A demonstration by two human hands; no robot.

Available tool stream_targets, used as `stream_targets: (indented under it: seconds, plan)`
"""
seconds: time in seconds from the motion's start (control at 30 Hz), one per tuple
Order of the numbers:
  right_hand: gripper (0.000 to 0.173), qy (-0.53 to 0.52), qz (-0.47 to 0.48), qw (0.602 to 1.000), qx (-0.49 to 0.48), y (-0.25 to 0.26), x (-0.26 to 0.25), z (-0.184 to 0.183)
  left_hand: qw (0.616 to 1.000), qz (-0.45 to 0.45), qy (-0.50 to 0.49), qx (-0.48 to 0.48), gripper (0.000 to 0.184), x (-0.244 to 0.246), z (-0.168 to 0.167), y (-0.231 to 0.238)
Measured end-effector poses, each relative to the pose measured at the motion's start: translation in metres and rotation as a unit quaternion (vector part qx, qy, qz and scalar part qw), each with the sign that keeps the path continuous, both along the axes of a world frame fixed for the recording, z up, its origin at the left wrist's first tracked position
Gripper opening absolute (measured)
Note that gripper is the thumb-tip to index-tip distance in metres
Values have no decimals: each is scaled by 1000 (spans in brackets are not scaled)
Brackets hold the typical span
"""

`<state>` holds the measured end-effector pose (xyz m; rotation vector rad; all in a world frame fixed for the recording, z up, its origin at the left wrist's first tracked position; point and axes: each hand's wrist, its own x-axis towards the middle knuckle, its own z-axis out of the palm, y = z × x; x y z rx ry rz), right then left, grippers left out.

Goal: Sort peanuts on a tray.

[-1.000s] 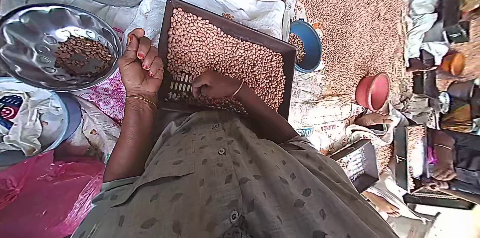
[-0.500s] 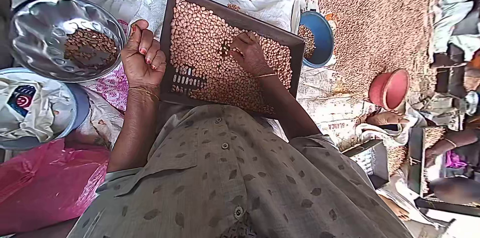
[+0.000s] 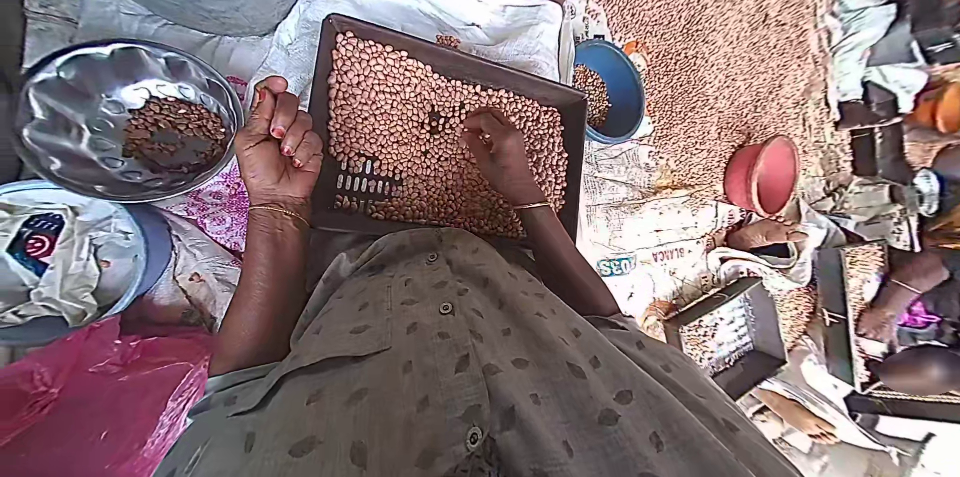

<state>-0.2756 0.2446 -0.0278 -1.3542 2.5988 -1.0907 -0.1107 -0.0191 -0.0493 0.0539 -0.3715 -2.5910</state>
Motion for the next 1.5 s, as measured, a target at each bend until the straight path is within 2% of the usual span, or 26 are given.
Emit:
stream_targets:
  seconds: [0.1, 0.17, 0.23, 0.33, 0.5, 0.63, 0.73, 0.8, 0.87, 0.97, 1.03, 1.07, 1.13, 1.23, 1.3, 1.4, 1.5]
  plan:
    - [23, 49, 113, 992, 41, -58, 35, -9, 1000, 9, -10, -16, 38, 1, -1, 0]
    - [29, 98, 179, 972, 116, -82, 48, -25, 1000, 11, -15, -20, 38, 0, 0, 0]
    - [29, 170, 182, 957, 151, -85, 43, -48, 1000, 13, -17, -18, 38, 0, 0, 1]
    - [22, 238, 93, 959, 121, -60, 13, -58, 1000, 17, -19, -10, 39, 0, 2, 2]
    - [24, 244, -97, 944, 201, 9, -36, -38, 1000, 22, -14, 14, 39, -1, 2, 1]
    - [29, 149, -189, 947, 213, 24, -43, -9, 1000, 19, -5, 17, 38, 0, 2, 1]
    - [28, 114, -162, 970, 139, -6, -30, 7, 1000, 21, -11, 12, 39, -1, 3, 1]
    - [30, 75, -67, 992, 73, -41, -16, 5, 1000, 22, -14, 9, 38, -1, 2, 0]
    - [39, 23, 71, 996, 52, -78, 4, -3, 1000, 24, -14, 6, 37, 0, 3, 1]
    - [57, 35, 238, 959, 150, -114, 24, -20, 1000, 25, -18, 2, 37, 0, 2, 1]
    - [50, -31, 300, 939, 166, -111, 19, -17, 999, 25, -21, 0, 38, 1, 1, 0]
    - [42, -93, 308, 938, 130, -102, 8, -12, 1000, 23, -19, -1, 38, 0, 0, -1]
    - [29, -202, 261, 944, 18, -73, -17, -11, 1000, 16, -7, 0, 37, 1, -1, -1]
    - [23, -212, 83, 971, -71, -34, -42, -12, 1000, 21, -5, 9, 37, -1, 2, 0]
    - [22, -244, 4, 965, -100, -22, -40, -8, 1000, 19, -2, 18, 38, -1, 3, 0]
    - [31, -359, 3, 926, -120, -29, -11, 4, 1000, 20, 0, 22, 37, 0, 2, 0]
    - [42, -466, 85, 878, -76, -49, 26, 2, 999, 30, -5, 29, 38, 1, 0, -1]
